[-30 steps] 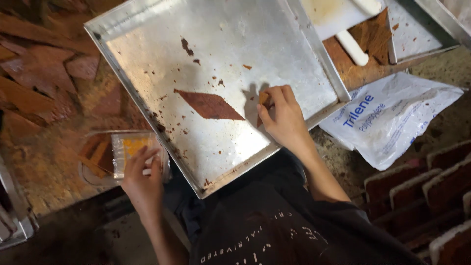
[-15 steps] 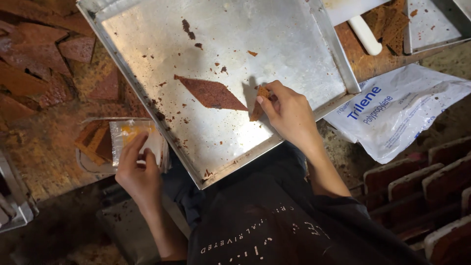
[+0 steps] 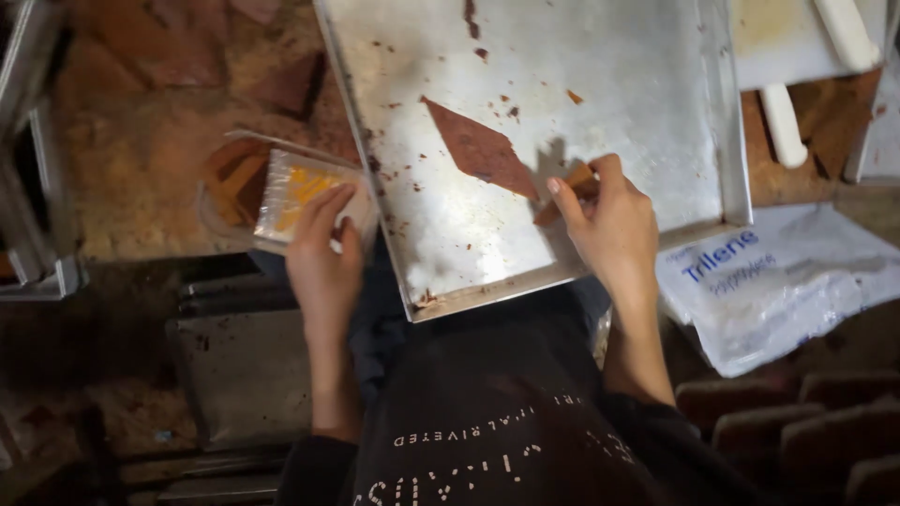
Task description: Packing pieces of cake from a baking tray into a plastic container
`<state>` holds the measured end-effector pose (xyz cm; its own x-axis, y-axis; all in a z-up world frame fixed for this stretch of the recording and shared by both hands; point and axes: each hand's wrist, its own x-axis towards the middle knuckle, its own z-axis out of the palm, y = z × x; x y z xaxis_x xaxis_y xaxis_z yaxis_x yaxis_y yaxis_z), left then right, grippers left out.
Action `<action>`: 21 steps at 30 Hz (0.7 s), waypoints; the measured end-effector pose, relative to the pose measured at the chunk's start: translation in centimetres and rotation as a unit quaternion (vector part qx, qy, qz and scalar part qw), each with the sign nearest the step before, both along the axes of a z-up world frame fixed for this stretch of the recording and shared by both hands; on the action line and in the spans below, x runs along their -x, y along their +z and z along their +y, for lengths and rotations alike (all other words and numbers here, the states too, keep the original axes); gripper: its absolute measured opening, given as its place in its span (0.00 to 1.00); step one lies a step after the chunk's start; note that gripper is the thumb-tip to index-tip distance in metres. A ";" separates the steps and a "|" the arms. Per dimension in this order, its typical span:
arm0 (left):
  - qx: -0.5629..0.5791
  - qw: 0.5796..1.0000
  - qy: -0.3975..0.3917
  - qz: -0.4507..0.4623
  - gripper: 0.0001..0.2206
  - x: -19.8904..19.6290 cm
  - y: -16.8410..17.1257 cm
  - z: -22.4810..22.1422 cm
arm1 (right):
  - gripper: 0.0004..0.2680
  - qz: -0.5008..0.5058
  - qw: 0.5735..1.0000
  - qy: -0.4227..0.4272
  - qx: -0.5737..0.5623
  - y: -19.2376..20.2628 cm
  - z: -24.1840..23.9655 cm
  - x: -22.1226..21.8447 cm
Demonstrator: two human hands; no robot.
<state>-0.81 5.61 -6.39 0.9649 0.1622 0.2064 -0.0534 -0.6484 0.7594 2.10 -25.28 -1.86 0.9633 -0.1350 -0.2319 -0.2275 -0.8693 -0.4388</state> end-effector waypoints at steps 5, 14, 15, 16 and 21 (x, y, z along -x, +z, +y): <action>-0.005 0.999 0.037 0.025 0.16 0.0 -2.1 -0.1 | 0.13 -0.010 0.999 -0.038 0.018 -1.3 -0.5 0.3; -0.024 0.997 0.060 0.032 0.17 0.2 -2.7 -0.4 | 0.09 -0.144 0.985 -0.027 -0.089 -3.0 0.8 1.6; -0.023 0.998 0.060 0.028 0.17 0.3 -2.8 -0.3 | 0.09 -0.148 0.985 -0.026 -0.088 -3.0 0.9 1.7; -0.030 0.997 0.060 0.026 0.17 0.4 -2.9 -0.3 | 0.09 -0.151 0.984 -0.025 -0.094 -2.9 1.1 1.8; -0.047 0.996 0.079 0.002 0.16 0.5 -4.2 -0.5 | 0.10 -0.162 0.981 -0.025 -0.105 -3.6 1.0 1.8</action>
<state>-1.28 5.12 -10.62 0.9294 0.2929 0.2244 0.0582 -0.7169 0.6947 0.33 -24.31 -5.43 0.9843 -0.1667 0.0573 -0.0871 -0.7426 -0.6641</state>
